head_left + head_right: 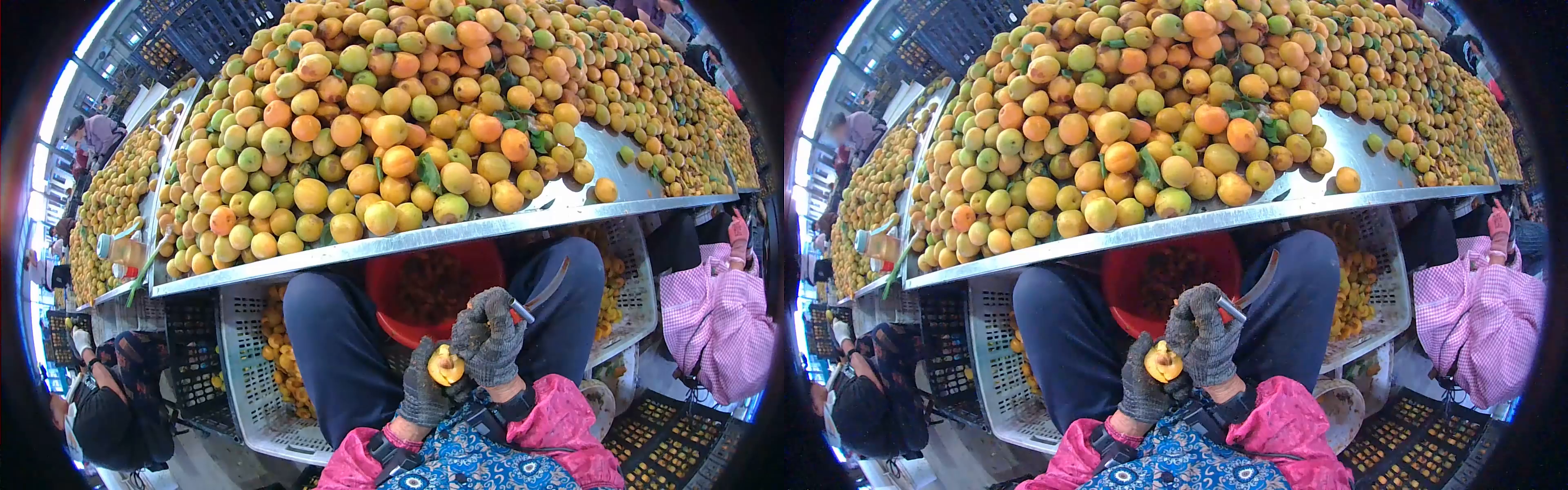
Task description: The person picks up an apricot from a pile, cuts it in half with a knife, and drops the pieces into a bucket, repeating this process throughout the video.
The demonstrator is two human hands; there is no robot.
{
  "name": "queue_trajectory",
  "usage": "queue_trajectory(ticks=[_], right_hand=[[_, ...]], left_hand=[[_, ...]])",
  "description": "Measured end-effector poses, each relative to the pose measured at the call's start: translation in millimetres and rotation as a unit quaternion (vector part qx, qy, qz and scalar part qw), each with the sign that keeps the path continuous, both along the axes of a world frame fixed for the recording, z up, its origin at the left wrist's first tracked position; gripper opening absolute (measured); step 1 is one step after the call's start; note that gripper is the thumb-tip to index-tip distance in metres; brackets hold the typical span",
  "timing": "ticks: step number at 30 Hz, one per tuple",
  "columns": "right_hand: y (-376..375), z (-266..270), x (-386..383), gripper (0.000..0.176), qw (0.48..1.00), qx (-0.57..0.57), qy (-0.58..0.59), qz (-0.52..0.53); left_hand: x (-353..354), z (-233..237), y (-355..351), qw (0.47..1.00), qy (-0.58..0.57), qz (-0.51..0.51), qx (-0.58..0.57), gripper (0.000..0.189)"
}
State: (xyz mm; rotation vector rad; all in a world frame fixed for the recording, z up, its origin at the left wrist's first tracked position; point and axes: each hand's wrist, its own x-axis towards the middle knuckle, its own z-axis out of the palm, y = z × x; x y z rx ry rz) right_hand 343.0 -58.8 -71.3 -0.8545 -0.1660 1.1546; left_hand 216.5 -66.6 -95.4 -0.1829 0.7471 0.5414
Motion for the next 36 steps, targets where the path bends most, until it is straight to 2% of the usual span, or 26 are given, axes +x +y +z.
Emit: queue_trajectory(ticks=[3,5,6,7,9,10,11,12,13,14,16,17,18,19,20,21,22,23,26,29,30,31,33,34,35,36], right_hand=[[-1.4,-11.4,-3.7,0.017,0.979,-0.057,-0.195,-0.026],[0.2,-8.9,-6.2,0.013,1.000,0.000,0.011,-0.026],[0.3,-7.2,-8.8,0.013,1.000,-0.001,0.012,-0.026],[0.8,-5.5,-11.9,0.013,0.993,-0.033,-0.109,-0.014],[3.1,-3.0,-12.8,0.012,0.972,-0.065,-0.228,-0.001],[5.4,-2.0,-11.1,0.013,0.981,-0.068,-0.182,0.015],[7.2,-0.5,-8.9,0.014,0.988,-0.070,-0.137,0.029],[7.7,2.3,-7.8,0.017,0.997,-0.069,-0.033,0.026],[8.0,-1.7,-6.1,0.017,0.997,-0.071,-0.032,0.026],[9.3,-9.2,-2.8,0.016,0.989,-0.083,-0.113,0.056],[10.7,-21.2,14.3,0.016,0.985,0.048,0.074,0.146],[10.6,-25.3,12.6,0.016,0.985,0.047,0.074,0.147],[11.9,-25.4,7.7,0.018,0.989,-0.006,-0.071,0.132],[15.4,-24.0,6.9,0.018,0.929,0.045,-0.340,0.136],[19.8,-20.7,5.8,0.018,0.811,0.068,-0.578,0.064],[19.0,-18.6,6.0,0.018,0.811,0.067,-0.577,0.064],[18.2,-17.5,5.4,0.018,0.933,-0.001,-0.342,0.114],[17.8,-15.8,3.9,0.018,0.982,-0.069,-0.079,0.157],[16.1,-12.1,4.5,0.016,0.983,-0.041,-0.069,0.166],[17.7,-15.9,5.1,0.016,0.983,-0.065,-0.046,0.166],[19.2,-15.1,2.6,0.017,0.983,-0.049,-0.092,0.153],[20.3,-14.3,1.2,0.019,0.980,-0.034,-0.140,0.139],[21.3,-4.3,7.6,0.020,0.980,-0.041,-0.072,0.178],[20.9,-1.3,7.2,0.022,0.976,-0.052,-0.003,0.210],[21.5,-3.3,2.7,0.022,0.976,-0.050,-0.002,0.213],[24.2,-4.8,-2.0,0.024,0.980,-0.079,-0.016,0.181]], left_hand=[[1.0,2.2,-0.1,1.000,0.022,0.018,0.009,0.048],[2.3,-6.8,-3.6,0.999,0.034,0.014,0.039,0.046],[1.6,-8.2,-4.5,0.998,0.040,0.012,0.054,0.046],[1.0,-9.1,-5.3,0.997,0.046,0.009,0.069,0.045],[-1.8,-6.5,-5.1,0.997,0.065,0.010,0.048,0.045],[-3.1,-4.5,-4.7,0.997,0.072,0.010,0.041,0.045],[-3.8,-1.2,-2.6,0.991,0.083,-0.020,0.099,0.044],[-4.7,-2.6,-1.2,0.987,0.088,-0.036,0.126,0.044],[-5.6,-3.9,0.2,0.982,0.094,-0.051,0.154,0.044],[-7.8,-10.3,1.4,0.991,0.062,-0.047,0.109,0.043],[-4.8,-4.5,5.7,0.997,0.030,-0.044,0.064,0.042],[-1.2,1.1,6.1,0.984,0.077,-0.038,0.157,0.039],[-1.0,1.0,6.1,0.973,0.099,-0.036,0.204,0.038],[-0.8,0.9,6.2,0.960,0.124,-0.033,0.248,0.037],[-2.8,-9.2,7.3,0.978,0.110,-0.040,0.174,0.042],[-2.9,-12.2,8.5,0.989,0.096,-0.047,0.099,0.049],[-3.0,-13.3,8.1,0.989,0.097,-0.047,0.098,0.049],[-4.0,-14.2,7.0,0.957,0.136,-0.098,0.236,0.050],[-7.4,-10.1,2.1,0.879,0.214,-0.166,0.392,0.045],[-3.9,-19.9,-2.9,0.906,0.185,-0.105,0.366,0.033],[-5.0,-20.4,0.0,0.978,0.031,-0.057,0.200,0.035],[-6.0,-22.6,1.5,0.991,-0.129,-0.006,0.025,0.037],[-9.1,-29.1,-6.2,0.991,-0.133,-0.010,0.004,0.044],[-7.2,-22.9,-12.3,0.976,0.045,-0.049,0.208,0.048],[-11.7,-18.7,-8.9,0.806,0.182,-0.128,0.549,0.057],[-16.1,-13.5,-4.9,0.520,0.396,-0.097,0.751,0.065]])
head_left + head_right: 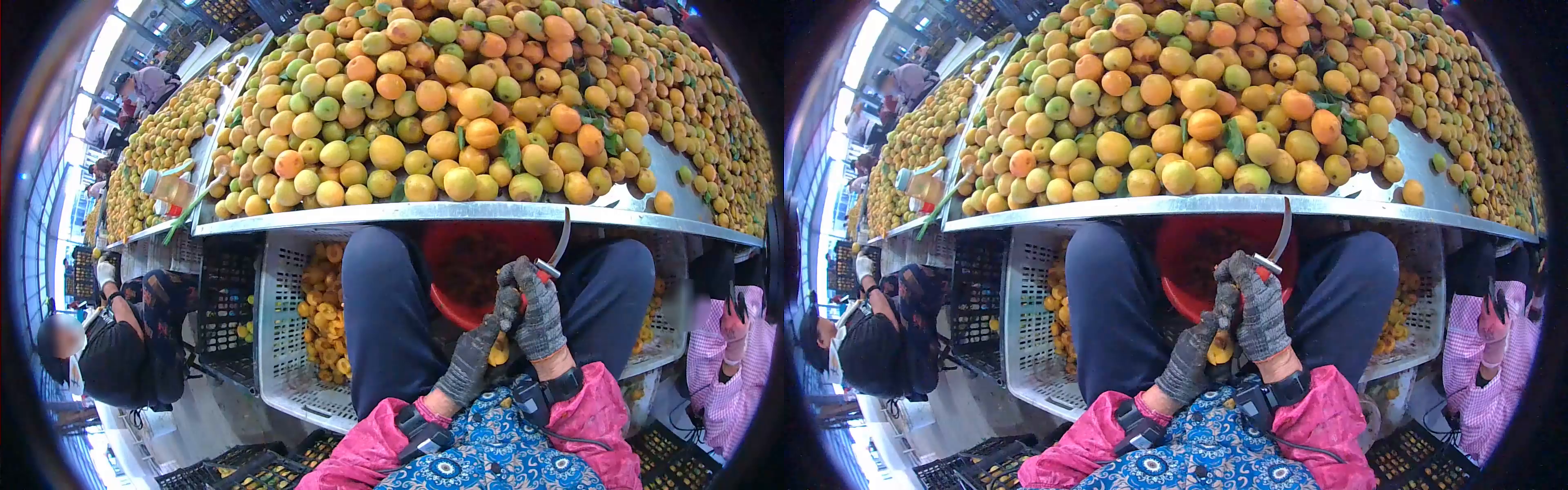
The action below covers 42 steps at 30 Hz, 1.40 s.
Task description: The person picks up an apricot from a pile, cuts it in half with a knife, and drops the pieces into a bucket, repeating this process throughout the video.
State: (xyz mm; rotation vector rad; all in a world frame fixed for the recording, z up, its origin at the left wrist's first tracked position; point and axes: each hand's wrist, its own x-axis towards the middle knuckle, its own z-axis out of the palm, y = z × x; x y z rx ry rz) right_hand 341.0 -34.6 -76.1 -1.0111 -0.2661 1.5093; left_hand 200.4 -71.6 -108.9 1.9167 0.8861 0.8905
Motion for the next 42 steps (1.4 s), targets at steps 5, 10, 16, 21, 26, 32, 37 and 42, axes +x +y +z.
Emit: queue_trajectory(ticks=[5,10,16,21,26,32,37,42], right_hand=[[-1.8,-3.1,-9.0,0.029,0.994,-0.089,-0.001,-0.060],[-3.4,-11.8,-15.9,0.019,0.989,-0.102,-0.015,-0.110],[-13.2,-9.7,-10.4,0.020,0.990,-0.046,-0.048,-0.125],[-16.4,-13.9,-14.1,0.018,0.992,-0.040,0.009,-0.123],[-18.2,-17.2,-13.1,0.023,0.995,-0.013,0.008,-0.098],[-11.7,-11.0,-19.4,0.026,0.993,-0.014,-0.113,-0.045],[1.0,-18.0,-26.6,0.028,0.879,-0.024,-0.476,-0.025],[-3.0,-27.7,-28.6,0.026,0.994,-0.048,-0.067,-0.078]], left_hand=[[6.6,-26.3,-12.7,0.987,0.129,0.038,-0.088,0.054],[6.7,-30.1,-7.5,0.989,0.124,0.057,-0.051,0.037],[2.7,-17.8,-3.9,0.995,-0.004,-0.021,-0.100,0.060],[11.0,-21.0,-8.9,0.757,-0.284,0.055,-0.586,0.044],[9.0,-11.5,0.7,0.511,-0.417,0.070,-0.748,0.045],[7.1,-36.6,-13.2,0.740,-0.308,0.138,-0.582,0.036],[-0.6,-42.5,3.5,0.992,0.094,0.083,-0.009,0.051],[-0.5,-64.6,-9.5,0.958,0.051,0.126,-0.254,0.040]])
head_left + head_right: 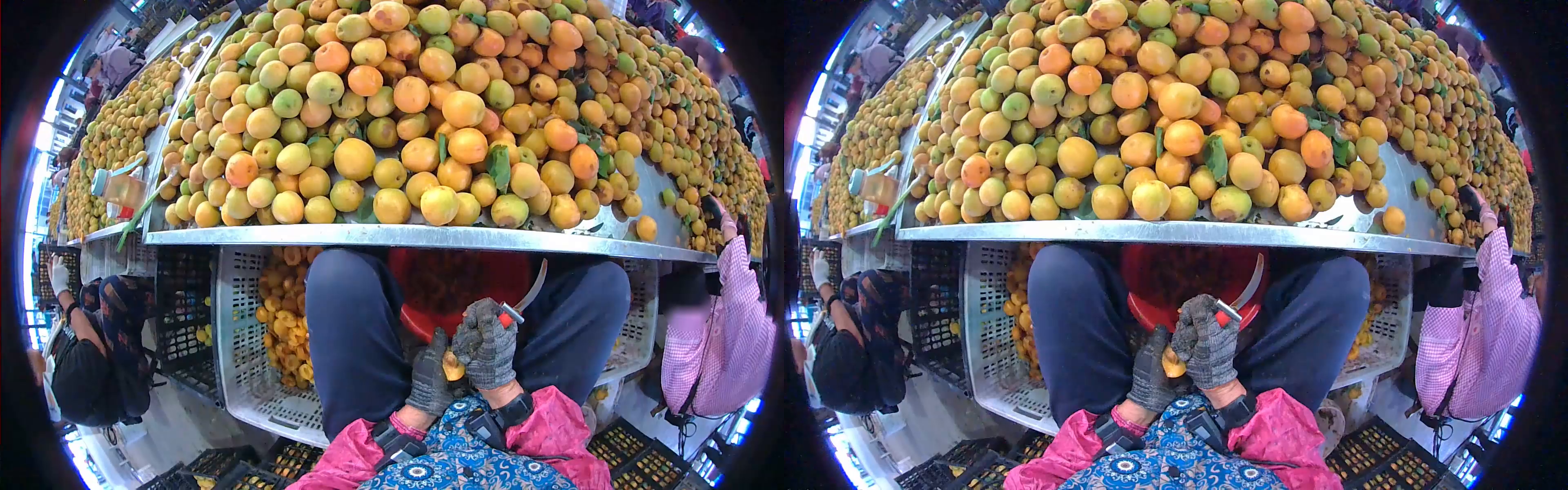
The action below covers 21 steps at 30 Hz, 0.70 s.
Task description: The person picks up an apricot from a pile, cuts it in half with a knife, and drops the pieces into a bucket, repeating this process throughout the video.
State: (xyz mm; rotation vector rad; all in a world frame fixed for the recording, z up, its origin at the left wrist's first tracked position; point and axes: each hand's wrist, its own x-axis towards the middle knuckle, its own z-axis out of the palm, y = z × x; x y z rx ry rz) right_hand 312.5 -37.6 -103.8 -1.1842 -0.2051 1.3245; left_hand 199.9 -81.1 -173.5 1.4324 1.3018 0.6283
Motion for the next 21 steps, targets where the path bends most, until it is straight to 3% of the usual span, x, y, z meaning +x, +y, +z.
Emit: queue_trajectory(ticks=[2,5,8,10,11,13,15,16,17,19,21], right_hand=[[0.1,-3.1,1.7,0.025,1.000,0.019,0.013,0.020],[3.4,-4.6,3.9,0.028,0.999,0.023,0.036,0.007],[12.4,9.2,12.1,0.030,0.997,0.036,-0.065,-0.020],[16.6,40.4,21.9,0.031,0.990,0.095,-0.055,-0.094],[11.6,37.7,32.7,0.029,0.984,0.140,-0.060,-0.093],[-6.2,30.8,48.1,0.025,0.953,0.037,-0.292,0.068],[-12.1,28.4,27.0,0.025,0.893,0.080,-0.424,0.129],[-20.7,25.1,24.4,0.031,0.865,0.057,-0.449,0.218],[-24.4,26.2,19.9,0.025,0.844,0.066,-0.484,0.220],[-26.9,26.4,21.4,0.028,0.904,0.005,-0.363,0.225],[-28.5,32.9,19.4,0.028,0.899,0.040,-0.383,0.209]], left_hand=[[0.3,-10.8,-3.6,0.997,-0.061,0.039,-0.037,0.036],[1.9,13.0,10.4,0.990,-0.109,0.036,-0.078,0.037],[4.8,43.0,28.9,0.984,-0.146,0.026,-0.099,0.042],[4.7,60.3,38.1,0.880,-0.328,0.141,-0.314,0.049],[4.8,61.6,40.2,0.881,-0.329,0.141,-0.310,0.049],[5.4,67.5,46.2,0.863,-0.400,0.195,-0.241,0.048],[10.2,76.0,48.3,0.869,-0.403,0.184,-0.221,0.043],[13.2,76.7,47.1,0.911,-0.344,0.155,-0.168,0.043],[13.9,77.1,45.1,0.945,-0.280,0.126,-0.115,0.044],[5.4,79.1,41.5,0.962,-0.238,0.080,-0.103,0.042],[-3.4,79.9,46.2,0.984,-0.159,-0.012,-0.074,0.039]])
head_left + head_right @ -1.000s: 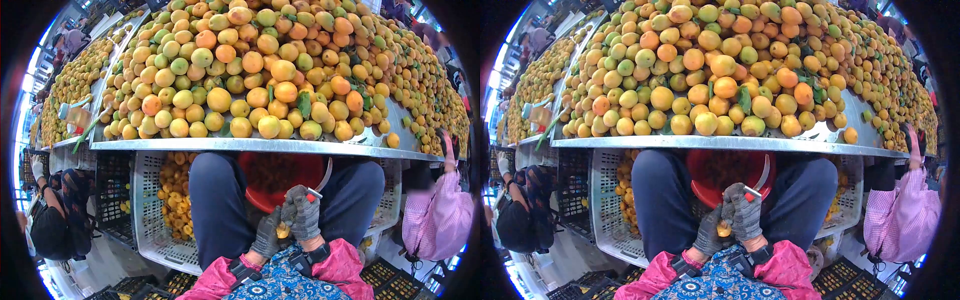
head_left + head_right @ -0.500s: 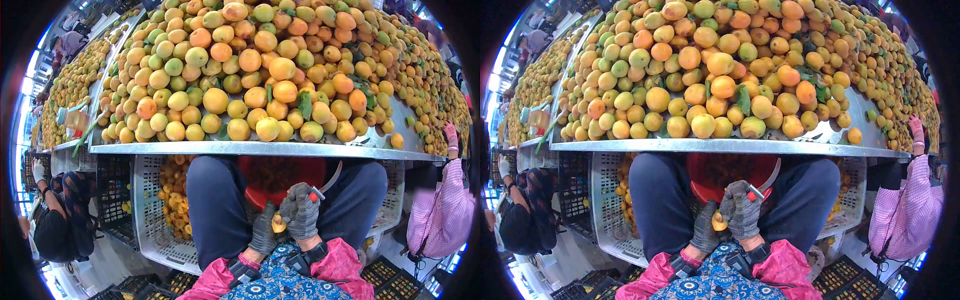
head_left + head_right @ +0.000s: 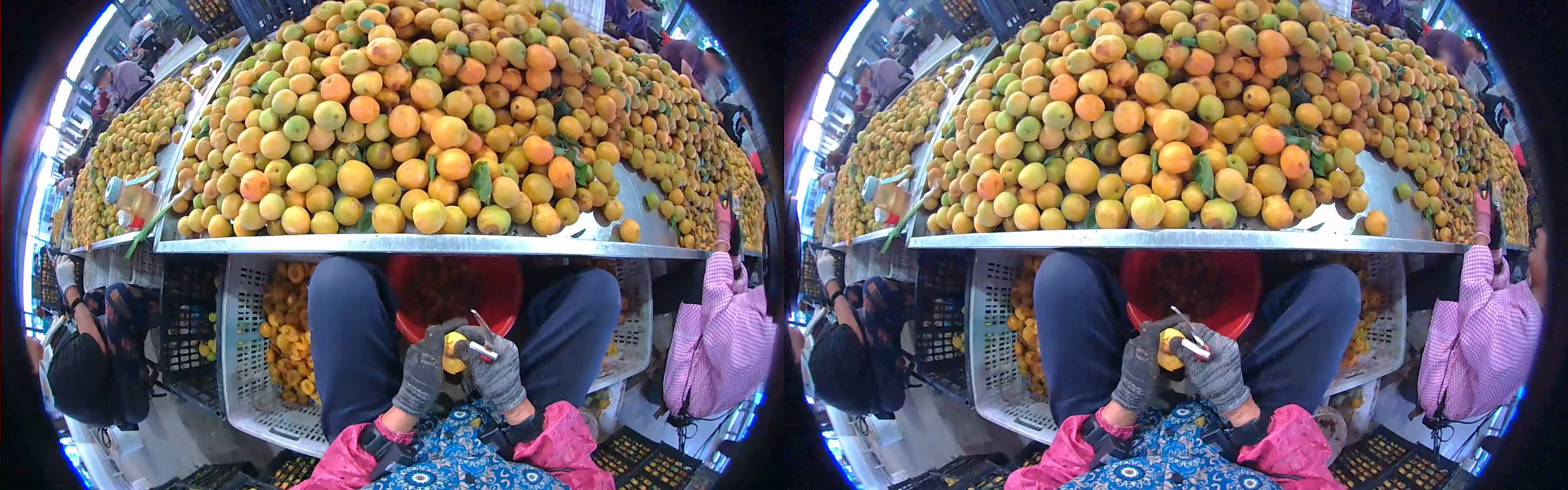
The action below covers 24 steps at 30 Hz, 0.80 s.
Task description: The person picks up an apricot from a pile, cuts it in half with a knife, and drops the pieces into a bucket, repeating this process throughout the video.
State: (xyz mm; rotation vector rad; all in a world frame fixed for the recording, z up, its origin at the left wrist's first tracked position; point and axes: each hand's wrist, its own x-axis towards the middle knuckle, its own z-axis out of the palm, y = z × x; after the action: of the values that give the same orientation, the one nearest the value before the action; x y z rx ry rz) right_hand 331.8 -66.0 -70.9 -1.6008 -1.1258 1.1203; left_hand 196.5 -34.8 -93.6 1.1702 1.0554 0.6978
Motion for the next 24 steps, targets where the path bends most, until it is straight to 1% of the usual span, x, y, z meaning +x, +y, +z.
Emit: queue_trajectory(ticks=[1,2,3,4,5,6,8,10,11,12,13,14,16,17,18,19,20,21,22,24], right_hand=[[-0.9,3.3,-1.3,0.028,0.999,0.036,-0.009,0.001],[-2.6,6.3,-2.6,0.028,0.999,0.039,-0.009,0.001],[-3.8,9.3,-3.8,0.028,0.996,0.080,-0.037,-0.007],[-4.7,11.3,-4.8,0.027,0.990,0.120,-0.066,-0.015],[-5.3,11.2,-4.9,0.027,0.989,0.122,-0.079,-0.006],[-4.9,12.8,-5.7,0.027,0.989,0.124,-0.079,-0.005],[-3.0,16.0,-7.1,0.027,0.999,0.032,0.038,0.000],[-6.7,9.5,-9.2,0.026,0.998,0.018,0.056,-0.005],[-9.1,5.6,-11.3,0.025,0.997,0.007,0.072,-0.034],[-10.6,4.2,-13.3,0.025,0.994,-0.002,0.088,-0.064],[-10.2,6.5,-18.2,0.025,0.993,0.005,0.081,-0.091],[-10.8,4.5,-20.7,0.025,0.993,0.002,0.079,-0.093],[-7.4,2.8,-26.4,0.025,0.981,-0.019,0.146,-0.126],[-6.8,5.7,-29.1,0.024,0.984,-0.015,0.128,-0.126],[-6.7,2.3,-32.3,0.024,0.983,-0.019,0.126,-0.129],[-7.9,-3.7,-35.1,0.023,0.965,-0.052,0.189,-0.172],[-7.9,-7.8,-38.1,0.022,0.941,-0.083,0.250,-0.212],[-6.7,-8.8,-42.6,0.022,0.925,-0.078,0.287,-0.237],[-4.6,-7.8,-45.6,0.022,0.926,-0.078,0.285,-0.237],[-5.6,-3.8,-48.3,0.023,0.911,-0.072,0.324,-0.245]], left_hand=[[-5.9,-9.1,-2.4,0.997,0.056,-0.021,0.057,0.034],[-9.3,-15.0,-10.5,0.996,0.056,-0.021,0.061,0.034],[-11.1,-12.4,-14.1,0.985,0.118,-0.030,0.121,0.037],[-12.1,-11.7,-16.2,0.977,0.148,-0.033,0.152,0.039],[-13.1,-11.0,-18.4,0.966,0.179,-0.035,0.182,0.042],[-13.4,-11.6,-19.6,0.936,0.220,-0.026,0.275,0.051],[-12.4,-11.3,-21.5,0.894,0.258,-0.017,0.365,0.061],[-7.7,-4.5,-22.5,0.923,0.211,-0.020,0.322,0.065],[-4.5,-0.3,-22.3,0.932,0.195,-0.022,0.306,0.066],[2.4,6.3,-17.8,0.900,0.180,0.052,0.393,0.037],[6.5,8.9,-15.6,0.856,0.162,0.128,0.474,0.026],[6.1,6.1,-18.1,0.858,0.160,0.127,0.471,0.026],[3.4,0.5,-20.5,0.842,0.210,0.130,0.479,0.025],[2.0,-1.5,-21.6,0.844,0.208,0.127,0.478,0.025],[1.3,-2.5,-22.5,0.917,0.135,0.144,0.346,0.026],[0.9,-3.5,-24.7,0.965,0.058,0.156,0.202,0.028],[0.9,-5.9,-25.6,0.966,0.054,0.155,0.198,0.028],[0.4,-8.3,-24.8,0.957,0.065,0.157,0.234,0.030],[-1.0,-9.5,-21.4,0.946,0.076,0.159,0.273,0.032],[-4.0,-4.0,-19.2,0.952,0.052,0.164,0.255,0.033]])
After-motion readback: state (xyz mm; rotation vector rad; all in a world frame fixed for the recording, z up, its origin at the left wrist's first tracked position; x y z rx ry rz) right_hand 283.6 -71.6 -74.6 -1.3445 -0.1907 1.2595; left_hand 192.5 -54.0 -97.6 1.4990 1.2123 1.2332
